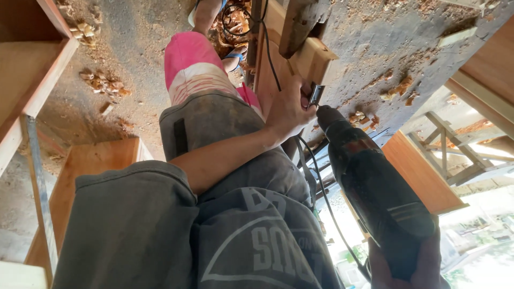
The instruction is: The person attaches a metal hinge plate to a wooden cabinet door frame on a workbench. They plug a power drill's cord into a wall socket, position the hinge on the wood, drill it, then use a screwdriver to drive screws and secure the hinge, handling the cabinet door and wood strips on the bench.
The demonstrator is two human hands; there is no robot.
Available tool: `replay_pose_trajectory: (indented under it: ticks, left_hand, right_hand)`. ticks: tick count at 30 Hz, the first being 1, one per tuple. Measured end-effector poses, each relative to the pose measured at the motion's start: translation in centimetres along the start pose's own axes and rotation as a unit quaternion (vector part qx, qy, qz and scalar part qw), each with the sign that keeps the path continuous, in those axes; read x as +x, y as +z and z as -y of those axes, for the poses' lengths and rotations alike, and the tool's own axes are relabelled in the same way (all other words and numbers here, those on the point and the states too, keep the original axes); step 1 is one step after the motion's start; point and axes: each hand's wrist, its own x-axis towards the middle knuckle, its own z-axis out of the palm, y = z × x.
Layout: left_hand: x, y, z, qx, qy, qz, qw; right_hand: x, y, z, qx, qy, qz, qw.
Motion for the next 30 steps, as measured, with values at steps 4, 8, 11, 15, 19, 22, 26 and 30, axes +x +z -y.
replay_pose_trajectory:
  ticks: [4, 8, 11, 15, 19, 22, 26, 30]
  left_hand:
    - [0.0, 0.1, -0.2, -0.008, 0.015, 0.0, 1.0]
    - [0.0, -0.2, -0.6, 0.005, -0.023, 0.009, 1.0]
    - [0.0, -0.4, -0.7, 0.004, -0.011, 0.007, 1.0]
    - [0.1, -0.5, -1.0, 0.007, -0.031, 0.025, 0.999]
    - [0.1, -0.3, -0.6, 0.019, -0.03, 0.036, 0.999]
    - [0.1, -0.2, -0.4, 0.008, 0.012, 0.02, 1.0]
    - [0.1, -0.2, -0.2, 0.0, 0.001, 0.023, 1.0]
    - [0.1, -0.2, 0.3, 0.01, -0.017, 0.041, 0.999]
  right_hand:
    - [-0.4, -0.1, -0.3, 0.038, 0.142, 0.016, 0.989]
    - [0.1, -0.1, -0.1, -0.009, 0.136, 0.018, 0.99]
    - [-0.1, 0.2, -1.0, 0.008, 0.068, 0.015, 0.998]
    - [-0.4, 0.4, -1.4, 0.034, 0.024, 0.002, 0.999]
    - [-0.1, 0.2, -0.5, 0.003, 0.053, -0.001, 0.999]
    - [0.0, -0.1, 0.3, -0.002, 0.084, 0.009, 0.996]
    - [-0.1, 0.3, 0.1, 0.007, 0.075, 0.008, 0.997]
    - [-0.4, 1.0, -0.4, -0.001, 0.064, -0.015, 0.998]
